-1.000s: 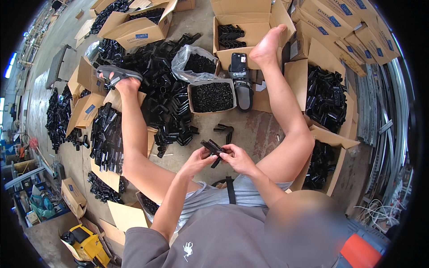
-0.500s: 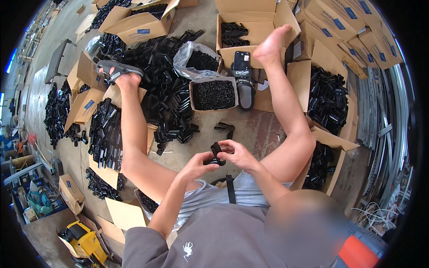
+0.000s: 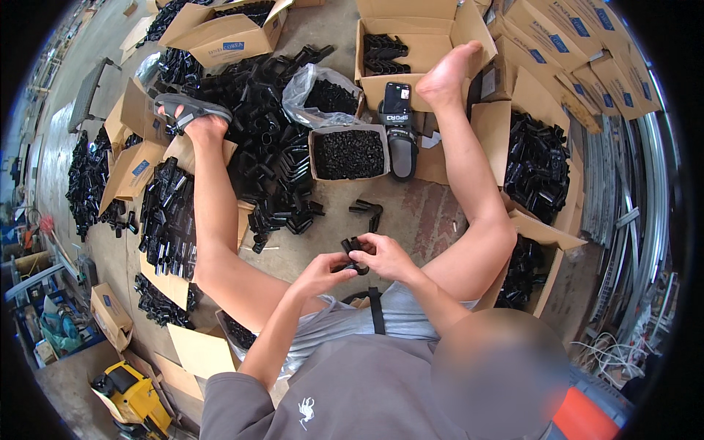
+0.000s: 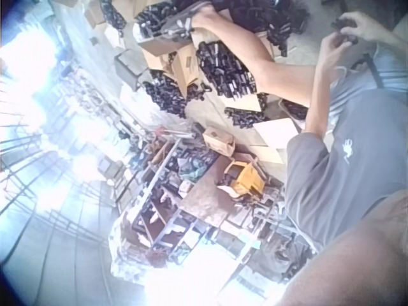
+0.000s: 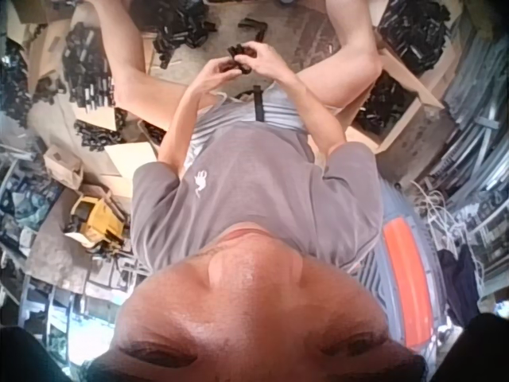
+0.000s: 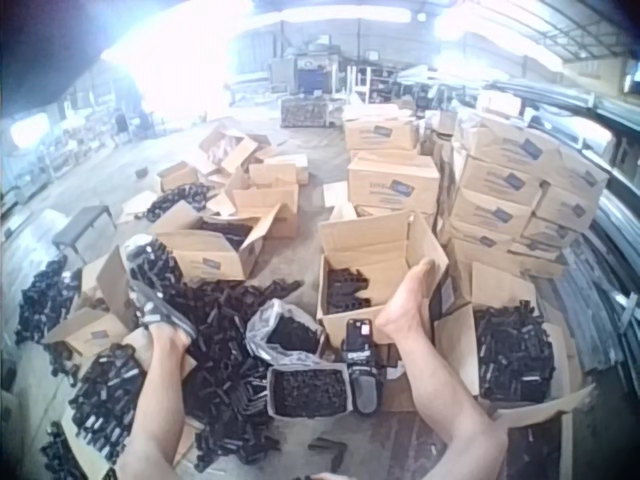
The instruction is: The person sorts through black plastic components and small metal fasteners while sitting on the floor, picking up the pieces and placing them into different cardboard boxes.
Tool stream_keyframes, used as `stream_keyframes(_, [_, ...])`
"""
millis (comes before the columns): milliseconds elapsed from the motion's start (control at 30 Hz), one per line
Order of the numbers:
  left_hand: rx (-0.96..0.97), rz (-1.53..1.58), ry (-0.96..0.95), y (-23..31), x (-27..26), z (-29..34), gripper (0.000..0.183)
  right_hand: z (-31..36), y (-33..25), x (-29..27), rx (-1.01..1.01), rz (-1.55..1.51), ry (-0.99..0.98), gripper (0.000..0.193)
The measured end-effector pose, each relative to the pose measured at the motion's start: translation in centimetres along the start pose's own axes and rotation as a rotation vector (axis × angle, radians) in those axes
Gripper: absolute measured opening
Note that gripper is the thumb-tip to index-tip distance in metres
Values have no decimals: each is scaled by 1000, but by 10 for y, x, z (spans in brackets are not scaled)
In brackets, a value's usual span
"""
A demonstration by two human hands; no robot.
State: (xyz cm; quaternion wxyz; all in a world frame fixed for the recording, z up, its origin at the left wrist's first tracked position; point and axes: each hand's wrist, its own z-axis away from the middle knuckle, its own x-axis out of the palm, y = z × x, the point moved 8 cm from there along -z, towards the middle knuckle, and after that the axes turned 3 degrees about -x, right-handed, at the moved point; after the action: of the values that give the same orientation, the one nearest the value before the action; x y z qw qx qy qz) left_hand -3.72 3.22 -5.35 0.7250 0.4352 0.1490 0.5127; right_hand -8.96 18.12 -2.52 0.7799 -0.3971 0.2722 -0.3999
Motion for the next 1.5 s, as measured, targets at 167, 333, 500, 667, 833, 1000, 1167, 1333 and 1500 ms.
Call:
stream_keyframes(167, [-38, -533, -65, 37, -4, 8, 44, -4, 18, 9, 4, -87, -146, 45])
stream_keyframes(333, [-52, -583, -192, 51, -12, 7, 41, -4, 11, 12, -44, -186, -138, 39])
stream_keyframes(500, [47, -234, -54, 35, -36, -8, 44, -11, -11, 2, -39, -76, 16, 32])
stream_keyframes(667, [5, 447, 221, 39, -60, -17, 45, -32, 0, -9, -93, -544, 269, 22])
stream_keyframes(833, [16, 803, 347, 30, -69, -26, 34, -55, -4, 1, -134, -555, 324, 26])
stream_keyframes(1000, [99, 847, 402, 30, -87, -33, 36, -72, -12, 6, -79, -537, 270, 29])
stream_keyframes(1167, [104, 830, 427, 33, -103, -38, 40, -88, -19, 4, -34, -557, 173, 31])
stream_keyframes(1333, [105, 758, 494, 37, -126, -38, 41, -130, -44, -9, -126, -391, 141, 30])
stream_keyframes(1500, [91, 729, 537, 32, -133, -39, 41, -251, -111, -102, -489, 107, 573, 23])
